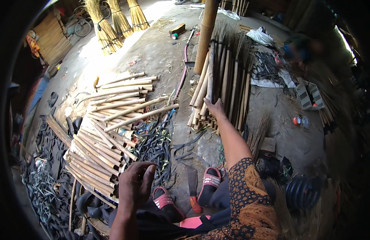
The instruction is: The person sits on the floor and repeatedly inserts bundles of thin sticks into hollow bamboo poles, then wraps the junction with black rubber strips to secure them. The person places each finished unit aside and continues the same process with additional bundles and poles.
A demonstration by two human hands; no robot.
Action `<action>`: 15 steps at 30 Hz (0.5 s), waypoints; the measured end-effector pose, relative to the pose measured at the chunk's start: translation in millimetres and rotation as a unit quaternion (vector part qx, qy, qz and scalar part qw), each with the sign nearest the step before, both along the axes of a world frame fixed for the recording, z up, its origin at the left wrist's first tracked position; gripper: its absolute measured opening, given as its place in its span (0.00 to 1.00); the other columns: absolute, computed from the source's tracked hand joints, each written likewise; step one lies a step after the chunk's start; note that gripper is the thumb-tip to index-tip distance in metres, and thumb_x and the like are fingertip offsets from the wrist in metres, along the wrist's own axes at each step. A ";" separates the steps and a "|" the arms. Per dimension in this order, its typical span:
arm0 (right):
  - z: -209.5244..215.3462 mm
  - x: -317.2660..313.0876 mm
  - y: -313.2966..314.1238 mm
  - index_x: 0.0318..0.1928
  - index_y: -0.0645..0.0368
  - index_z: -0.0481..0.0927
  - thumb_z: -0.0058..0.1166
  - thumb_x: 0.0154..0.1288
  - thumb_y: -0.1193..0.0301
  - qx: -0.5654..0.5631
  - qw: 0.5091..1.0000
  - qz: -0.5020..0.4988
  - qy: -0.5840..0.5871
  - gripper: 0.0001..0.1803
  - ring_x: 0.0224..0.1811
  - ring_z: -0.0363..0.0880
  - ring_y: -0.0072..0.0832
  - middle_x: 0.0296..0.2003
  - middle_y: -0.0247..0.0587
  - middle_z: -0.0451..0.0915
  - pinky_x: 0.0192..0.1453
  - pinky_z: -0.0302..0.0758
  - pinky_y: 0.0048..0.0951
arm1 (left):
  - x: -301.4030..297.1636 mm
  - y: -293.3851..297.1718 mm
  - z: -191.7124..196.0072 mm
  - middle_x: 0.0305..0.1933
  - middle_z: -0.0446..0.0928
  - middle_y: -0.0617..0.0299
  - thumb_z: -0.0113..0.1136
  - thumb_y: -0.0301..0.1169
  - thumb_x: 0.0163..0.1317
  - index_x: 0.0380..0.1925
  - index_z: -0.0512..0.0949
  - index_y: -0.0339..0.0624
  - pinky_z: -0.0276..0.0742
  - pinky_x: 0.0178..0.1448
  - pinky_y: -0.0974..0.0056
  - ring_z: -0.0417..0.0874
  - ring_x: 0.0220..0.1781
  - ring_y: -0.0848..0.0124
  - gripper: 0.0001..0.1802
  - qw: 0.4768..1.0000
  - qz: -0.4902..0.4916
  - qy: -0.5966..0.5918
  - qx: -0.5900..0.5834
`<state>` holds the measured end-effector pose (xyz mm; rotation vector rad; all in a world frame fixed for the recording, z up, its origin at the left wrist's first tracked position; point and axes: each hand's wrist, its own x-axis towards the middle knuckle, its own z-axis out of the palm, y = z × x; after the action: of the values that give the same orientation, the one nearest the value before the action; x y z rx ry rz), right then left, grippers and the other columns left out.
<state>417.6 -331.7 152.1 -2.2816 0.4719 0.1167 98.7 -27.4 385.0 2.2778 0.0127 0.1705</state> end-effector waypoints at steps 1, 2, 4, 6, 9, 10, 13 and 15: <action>-6.1 -3.6 10.2 0.76 0.76 0.54 0.66 0.59 0.39 -0.007 1.000 0.003 -0.027 0.63 0.80 0.55 0.57 0.74 0.72 0.58 0.84 0.53 0.44 | -0.6 -0.2 0.0 0.32 0.82 0.56 0.68 0.33 0.67 0.42 0.86 0.43 0.78 0.35 0.62 0.83 0.28 0.62 0.08 1.000 0.001 0.000 -0.003; -11.3 -6.0 17.7 0.76 0.76 0.54 0.67 0.58 0.39 -0.023 0.999 -0.008 -0.034 0.64 0.80 0.56 0.58 0.74 0.73 0.59 0.83 0.54 0.45 | -1.1 -0.6 0.1 0.32 0.82 0.56 0.68 0.33 0.67 0.42 0.86 0.43 0.78 0.34 0.62 0.83 0.28 0.62 0.08 1.000 0.001 0.002 -0.009; -17.1 -2.9 27.6 0.76 0.75 0.56 0.68 0.57 0.42 -0.034 0.999 -0.013 -0.038 0.61 0.77 0.61 0.57 0.72 0.73 0.62 0.81 0.59 0.47 | -1.5 -1.5 0.6 0.32 0.82 0.56 0.69 0.33 0.66 0.42 0.86 0.43 0.78 0.34 0.62 0.83 0.28 0.62 0.08 1.000 -0.002 0.008 -0.007; -16.8 5.0 33.2 0.75 0.73 0.59 0.68 0.57 0.43 -0.060 0.998 -0.030 0.013 0.59 0.76 0.64 0.55 0.71 0.72 0.66 0.79 0.62 0.45 | -2.1 -2.2 1.2 0.33 0.83 0.56 0.69 0.33 0.66 0.42 0.86 0.43 0.79 0.34 0.62 0.84 0.28 0.62 0.08 1.000 -0.003 0.007 -0.011; -9.9 14.9 38.0 0.75 0.72 0.59 0.66 0.58 0.45 -0.059 0.996 -0.060 -0.016 0.56 0.74 0.68 0.55 0.70 0.72 0.67 0.78 0.65 0.45 | -5.2 -2.4 3.5 0.33 0.83 0.55 0.69 0.33 0.66 0.42 0.86 0.43 0.80 0.35 0.61 0.85 0.29 0.62 0.08 1.000 -0.002 0.022 -0.015; -8.1 16.7 39.6 0.75 0.72 0.60 0.66 0.59 0.45 -0.054 0.995 -0.074 -0.026 0.56 0.73 0.69 0.55 0.70 0.71 0.68 0.78 0.65 0.45 | -6.2 -1.6 4.5 0.34 0.83 0.55 0.68 0.33 0.67 0.42 0.86 0.43 0.80 0.35 0.61 0.85 0.29 0.61 0.08 1.000 -0.002 0.013 -0.007; -5.9 18.2 38.4 0.78 0.67 0.53 0.63 0.62 0.42 -0.053 0.998 -0.015 -0.039 0.58 0.74 0.67 0.58 0.70 0.70 0.68 0.78 0.64 0.46 | -9.8 -2.6 5.9 0.34 0.84 0.54 0.67 0.34 0.68 0.42 0.86 0.43 0.81 0.37 0.60 0.86 0.31 0.60 0.08 1.000 -0.007 0.014 0.003; -6.9 14.5 35.6 0.81 0.58 0.50 0.58 0.65 0.38 -0.109 0.993 0.023 0.031 0.56 0.72 0.68 0.62 0.68 0.73 0.70 0.77 0.66 0.47 | -9.6 -4.3 5.0 0.34 0.83 0.53 0.66 0.34 0.68 0.42 0.86 0.43 0.81 0.38 0.59 0.86 0.32 0.59 0.08 1.000 -0.007 0.006 0.011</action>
<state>432.1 -296.1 145.2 -2.5104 0.4856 0.1664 89.1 -31.7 390.0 2.3002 0.0000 0.1499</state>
